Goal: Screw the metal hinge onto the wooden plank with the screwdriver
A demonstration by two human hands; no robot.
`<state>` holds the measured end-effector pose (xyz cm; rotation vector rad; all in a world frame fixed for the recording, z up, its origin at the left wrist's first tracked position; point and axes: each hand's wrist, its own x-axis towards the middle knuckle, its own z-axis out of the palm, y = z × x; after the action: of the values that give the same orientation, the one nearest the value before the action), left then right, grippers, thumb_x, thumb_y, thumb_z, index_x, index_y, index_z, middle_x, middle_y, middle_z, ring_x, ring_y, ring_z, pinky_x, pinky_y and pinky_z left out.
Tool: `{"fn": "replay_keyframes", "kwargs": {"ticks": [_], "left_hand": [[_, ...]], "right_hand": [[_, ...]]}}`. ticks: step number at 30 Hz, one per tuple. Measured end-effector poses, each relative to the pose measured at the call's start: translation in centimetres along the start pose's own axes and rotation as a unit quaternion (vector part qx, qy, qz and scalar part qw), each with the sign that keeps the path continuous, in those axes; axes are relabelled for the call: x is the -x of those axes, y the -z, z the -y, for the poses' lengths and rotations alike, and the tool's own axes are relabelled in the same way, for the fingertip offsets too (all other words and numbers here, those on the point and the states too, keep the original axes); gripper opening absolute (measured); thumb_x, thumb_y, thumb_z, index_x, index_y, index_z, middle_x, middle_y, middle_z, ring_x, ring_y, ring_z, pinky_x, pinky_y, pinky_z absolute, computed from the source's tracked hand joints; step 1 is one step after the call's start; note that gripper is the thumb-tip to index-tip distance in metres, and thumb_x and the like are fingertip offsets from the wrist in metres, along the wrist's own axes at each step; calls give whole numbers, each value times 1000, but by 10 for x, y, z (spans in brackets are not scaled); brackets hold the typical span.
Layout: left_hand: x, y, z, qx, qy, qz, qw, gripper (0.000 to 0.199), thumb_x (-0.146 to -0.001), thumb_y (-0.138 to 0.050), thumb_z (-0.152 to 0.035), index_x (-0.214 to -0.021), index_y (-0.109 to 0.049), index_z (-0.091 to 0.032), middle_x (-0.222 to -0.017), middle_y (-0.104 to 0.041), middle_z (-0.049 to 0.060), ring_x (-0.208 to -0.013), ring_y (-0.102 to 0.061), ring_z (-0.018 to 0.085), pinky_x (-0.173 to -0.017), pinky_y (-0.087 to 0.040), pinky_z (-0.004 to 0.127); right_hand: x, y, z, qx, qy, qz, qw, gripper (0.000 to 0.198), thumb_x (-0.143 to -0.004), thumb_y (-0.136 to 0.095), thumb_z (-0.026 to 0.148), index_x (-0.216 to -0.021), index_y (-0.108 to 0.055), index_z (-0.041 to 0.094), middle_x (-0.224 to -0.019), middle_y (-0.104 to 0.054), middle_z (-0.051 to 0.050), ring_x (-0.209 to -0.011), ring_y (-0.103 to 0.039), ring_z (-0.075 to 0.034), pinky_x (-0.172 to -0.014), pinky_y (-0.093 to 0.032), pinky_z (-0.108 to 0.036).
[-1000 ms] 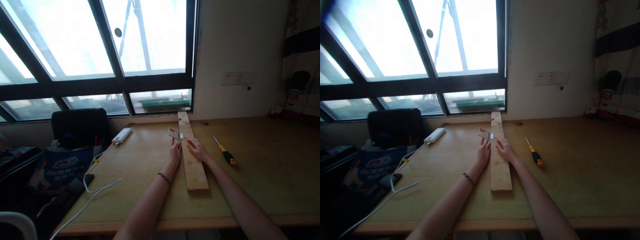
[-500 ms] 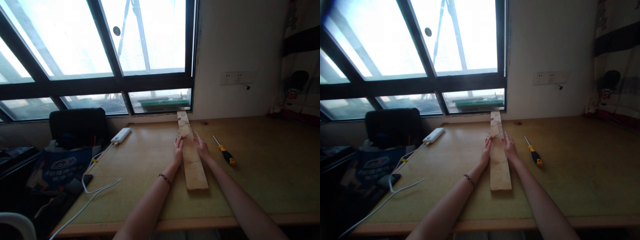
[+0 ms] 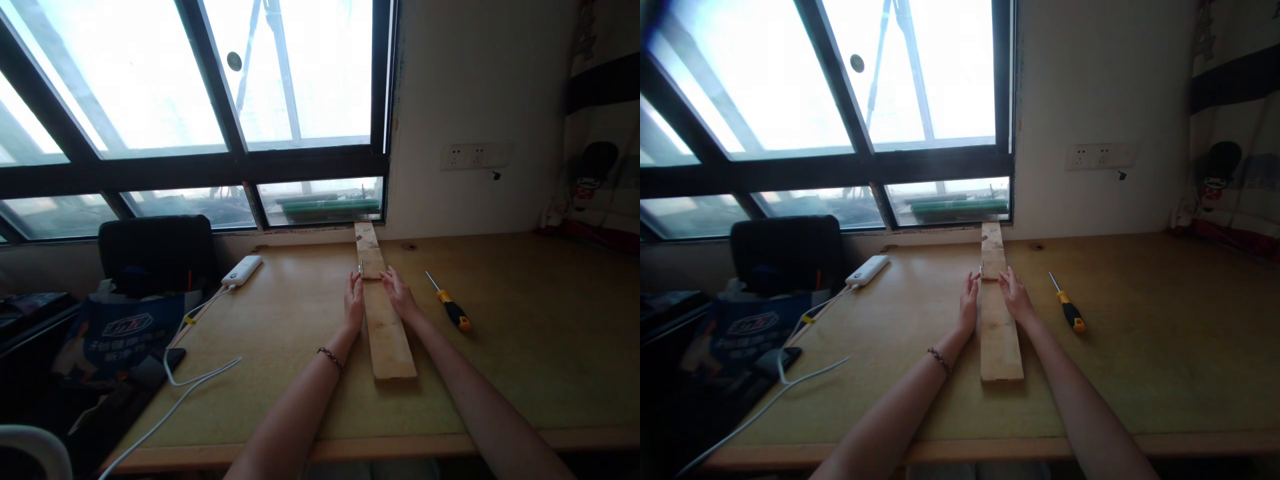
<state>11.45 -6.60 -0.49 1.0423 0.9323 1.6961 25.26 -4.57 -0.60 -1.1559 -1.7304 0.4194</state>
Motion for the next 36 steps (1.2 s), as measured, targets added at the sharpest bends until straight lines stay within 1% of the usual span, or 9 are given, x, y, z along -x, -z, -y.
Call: {"fn": "replay_keyframes", "kwargs": {"ticks": [6, 11, 13, 16, 20, 24, 28, 30, 36], "left_hand": [[0, 0, -1, -17, -12, 2, 1000, 43, -82, -52, -35, -123, -44, -23, -125, -52, 6, -120, -44, 18, -102, -31, 30], [-1, 1, 2, -8, -2, 8, 1000, 45, -83, -50, -34, -125, -42, -22, -128, -48, 7, -123, -41, 19, -102, -30, 31], [1, 1, 0, -14, -22, -14, 1000, 43, -81, -54, -32, -122, -45, -22, -130, -47, 7, -125, -37, 19, -105, -25, 32], [7, 1, -9, -58, -101, -14, 993, 40, -78, -58, -28, -117, -52, -23, -130, -47, 6, -127, -34, 18, -108, -18, 32], [16, -2, -22, -146, -181, 59, 971, 26, -77, -58, -24, -102, -63, -25, -118, -57, 5, -126, -34, 21, -109, -15, 36], [20, -5, -28, -254, -175, 84, 948, 16, -79, -54, -23, -85, -68, -26, -112, -61, 4, -127, -33, 23, -109, -5, 46], [18, -6, -25, -436, -146, 88, 883, 25, -82, -49, -29, -104, -62, -31, -127, -52, -1, -134, -18, 23, -104, 4, 56], [16, -5, -21, -483, -144, 96, 858, 28, -83, -47, -34, -108, -60, -33, -133, -46, -2, -135, -12, 24, -102, 5, 59], [11, -1, -10, -508, -145, 111, 842, 34, -84, -43, -42, -114, -56, -35, -140, -37, -2, -136, -8, 28, -101, 3, 63]], "right_hand": [[1, 1, 6, 11, 18, -6, 1000, 51, -88, -33, 45, -130, -38, 16, -124, -54, -12, -124, -40, -23, -103, -30, -46], [1, -1, 6, 2, 5, -7, 1000, 54, -87, -35, 47, -131, -34, 15, -125, -53, -14, -125, -39, -24, -103, -29, -46], [1, -1, 2, -4, -9, -30, 1000, 56, -86, -35, 47, -132, -31, 14, -128, -50, -15, -124, -40, -24, -102, -30, -45], [0, -1, -3, -13, -54, -62, 997, 58, -86, -35, 47, -132, -30, 13, -127, -49, -18, -120, -45, -25, -100, -33, -46], [-1, 0, -3, -38, -102, -65, 992, 57, -85, -35, 49, -129, -34, 13, -120, -55, -18, -114, -51, -26, -96, -37, -45], [-1, 1, -1, -68, -125, -69, 987, 58, -84, -38, 50, -127, -37, 12, -117, -58, -18, -113, -52, -25, -95, -38, -43], [-4, 0, -2, -109, -182, -83, 974, 59, -81, -43, 51, -125, -40, 12, -115, -59, -17, -109, -55, -26, -93, -41, -42], [-5, 0, -5, -131, -204, -87, 966, 59, -80, -44, 50, -125, -41, 12, -114, -60, -16, -108, -55, -25, -93, -41, -41], [-7, -3, -14, -183, -205, -96, 957, 52, -80, -45, 47, -123, -44, 18, -113, -62, -11, -109, -55, -23, -94, -40, -41]]}}
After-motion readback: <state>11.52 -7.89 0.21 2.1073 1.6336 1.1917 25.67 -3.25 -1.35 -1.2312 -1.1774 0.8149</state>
